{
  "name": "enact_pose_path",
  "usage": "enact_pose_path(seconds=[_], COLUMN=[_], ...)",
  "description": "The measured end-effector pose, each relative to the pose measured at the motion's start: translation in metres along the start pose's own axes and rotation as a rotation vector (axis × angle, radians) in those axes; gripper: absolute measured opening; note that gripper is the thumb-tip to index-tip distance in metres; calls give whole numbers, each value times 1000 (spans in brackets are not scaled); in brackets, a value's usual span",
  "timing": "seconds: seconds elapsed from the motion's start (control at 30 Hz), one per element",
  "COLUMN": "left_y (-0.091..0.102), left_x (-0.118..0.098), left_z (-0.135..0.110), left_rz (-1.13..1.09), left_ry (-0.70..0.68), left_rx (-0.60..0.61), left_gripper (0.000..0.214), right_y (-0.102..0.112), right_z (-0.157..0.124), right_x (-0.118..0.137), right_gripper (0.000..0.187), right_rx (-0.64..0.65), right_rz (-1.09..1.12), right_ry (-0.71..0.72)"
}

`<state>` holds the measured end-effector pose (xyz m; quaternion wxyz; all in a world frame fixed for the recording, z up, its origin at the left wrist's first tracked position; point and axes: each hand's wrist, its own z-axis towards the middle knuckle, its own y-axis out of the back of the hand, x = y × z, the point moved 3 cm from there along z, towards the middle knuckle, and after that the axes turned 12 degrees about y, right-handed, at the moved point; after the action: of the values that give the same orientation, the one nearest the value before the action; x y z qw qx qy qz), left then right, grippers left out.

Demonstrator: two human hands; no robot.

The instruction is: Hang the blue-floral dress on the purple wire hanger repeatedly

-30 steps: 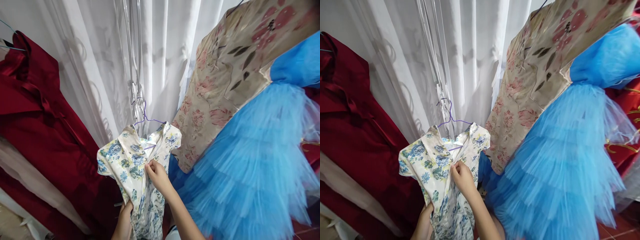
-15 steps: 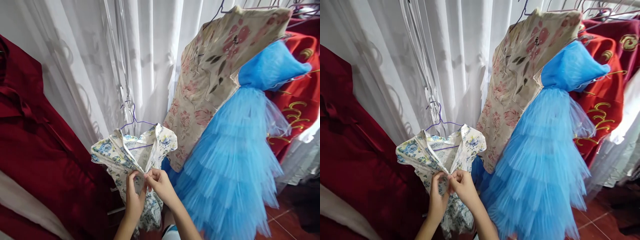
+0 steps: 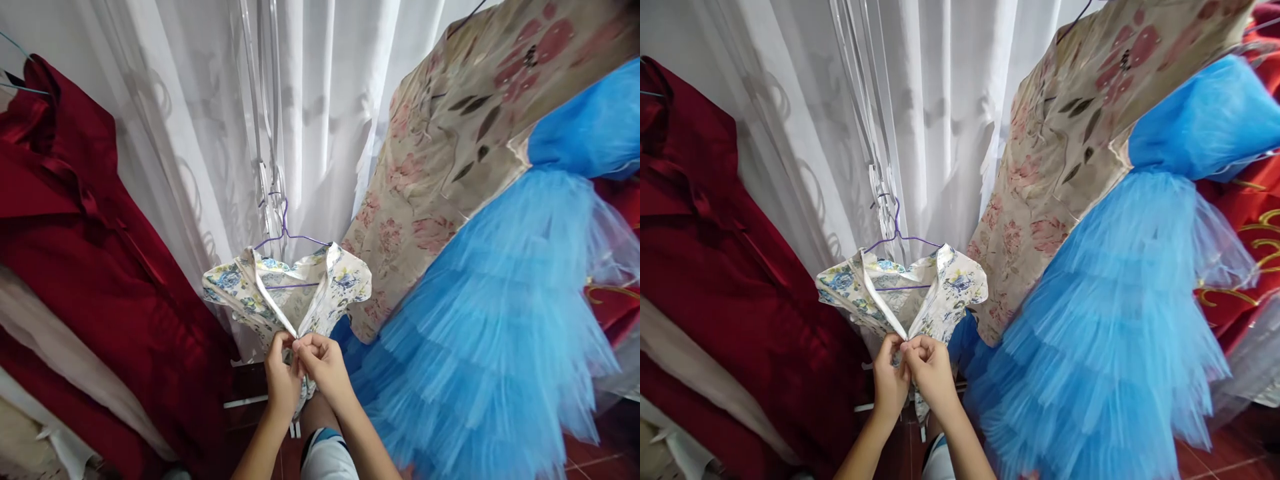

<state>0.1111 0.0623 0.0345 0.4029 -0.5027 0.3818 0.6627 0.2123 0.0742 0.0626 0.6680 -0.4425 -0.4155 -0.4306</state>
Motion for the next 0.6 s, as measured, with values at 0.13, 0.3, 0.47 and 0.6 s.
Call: enact_pose_path(seconds=[0.13,0.3,0.47,0.6], left_y=[5,2,-11,-8], left_x=[-7,-12,-11,-7], left_z=[1,5,4,-3], left_rz=[87,340,582,589], left_ry=[-69,-169,-195,-196], left_rx=[12,82,197,278], left_gripper=[13,8,16,15], right_y=[-2,-5,-17,-26], right_z=[12,56,106,117], right_x=[9,49,90,107], right_gripper=[33,30,26,26], right_rx=[-9,-16,-31,-78], right_rz=[-5,-105,-203,-162], right_ry=[-24,86,238,320])
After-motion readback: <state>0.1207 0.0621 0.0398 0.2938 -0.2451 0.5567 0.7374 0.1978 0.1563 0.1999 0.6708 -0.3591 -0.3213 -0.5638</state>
